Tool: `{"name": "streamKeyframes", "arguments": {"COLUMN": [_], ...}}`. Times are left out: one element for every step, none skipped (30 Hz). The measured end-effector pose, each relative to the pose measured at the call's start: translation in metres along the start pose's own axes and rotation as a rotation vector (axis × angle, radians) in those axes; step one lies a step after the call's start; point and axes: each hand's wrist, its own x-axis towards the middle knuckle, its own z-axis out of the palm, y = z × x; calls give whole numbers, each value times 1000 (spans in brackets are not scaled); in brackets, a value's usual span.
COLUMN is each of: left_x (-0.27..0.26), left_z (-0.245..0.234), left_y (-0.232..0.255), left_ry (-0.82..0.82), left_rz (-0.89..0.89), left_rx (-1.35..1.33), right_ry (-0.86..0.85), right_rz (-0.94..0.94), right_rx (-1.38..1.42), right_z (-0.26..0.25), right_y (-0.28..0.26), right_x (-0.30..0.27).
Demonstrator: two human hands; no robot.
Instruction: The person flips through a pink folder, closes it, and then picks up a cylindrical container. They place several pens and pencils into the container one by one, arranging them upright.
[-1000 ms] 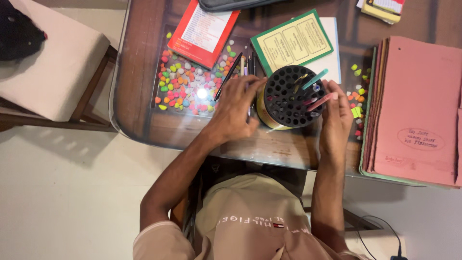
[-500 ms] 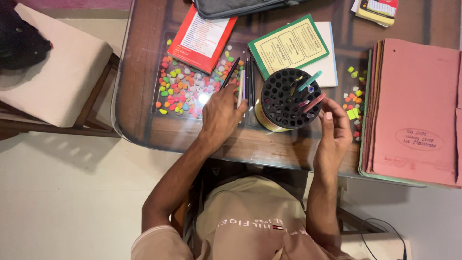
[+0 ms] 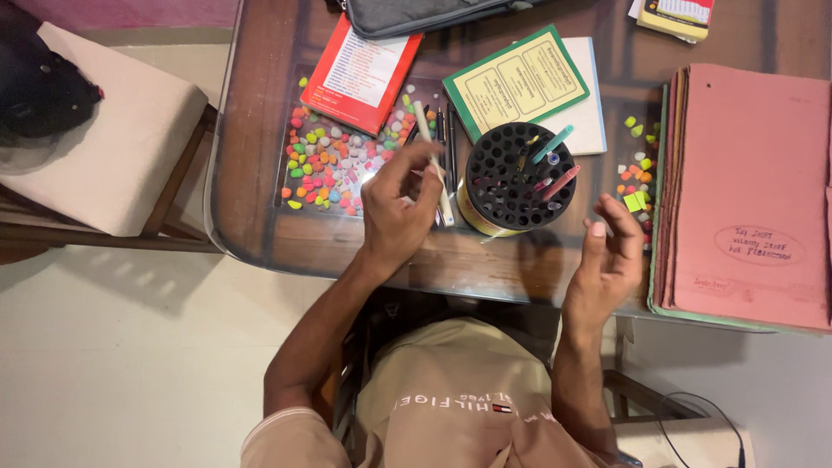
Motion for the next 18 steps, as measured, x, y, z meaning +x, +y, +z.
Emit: {"name": "streamKeyframes", "arguments": {"left_x": [-3,-6,-8,-9,-9,-10,-11,-11,-12,-12,-13,-12,-11,-9,-9,-6,-3,0], "left_z": [-1,-2,-2,-1,1,3,5,7,8,9,8,8,7,5,5,5,7,9], "left_y": [1,3,4,6,9,12,14,16,18,19,20,20,21,21,21,20,20,21], "left_ry": [-48,-97,-146,-157,-171,-185,-174,-164,-152,-139,-125,-111,-115,-119,-124,-106,-90,-74], "left_rz": [3,7,11,46,80,115,136,157,179,213,245,278,282,285,286,301,317,332], "left_rx": [-66,-132,-198,-211,-225,-239,-216,-193,-169,-140,-109,-78,-83,-89,-95,-102,-110,-117], "right_ry": [15,-1,-16,-31,-71,-110,-148,-157,-167,-177,-166,-155,-145,-123,-101,-78,-63,-48], "right_rz": [-23,-58,-95,-131,-161,-191,-219,-201,-184,-167,-159,-152,-142,-124,-104,-85,-68,-52], "right_rx": [-18,-31,-43,-56,-91,-125,-161,-144,-127,-110,-101,-93,-85,-51,-19,13,14,15], "right_z": [0,1,2,3,5,8,9,11,13,14,13,11,9,6,3,1,0,-1], "right_y": [-3,-7,-12,-17,-22,-27,-31,-32,-32,-31,-29,-25,-21,-17,-12,-8,-3,1], "right_x": [-1,-4,-7,-9,-13,-18,-22,-22,-22,-22,-21,-20,-20,-20,-21,-21,-22,-22]}}
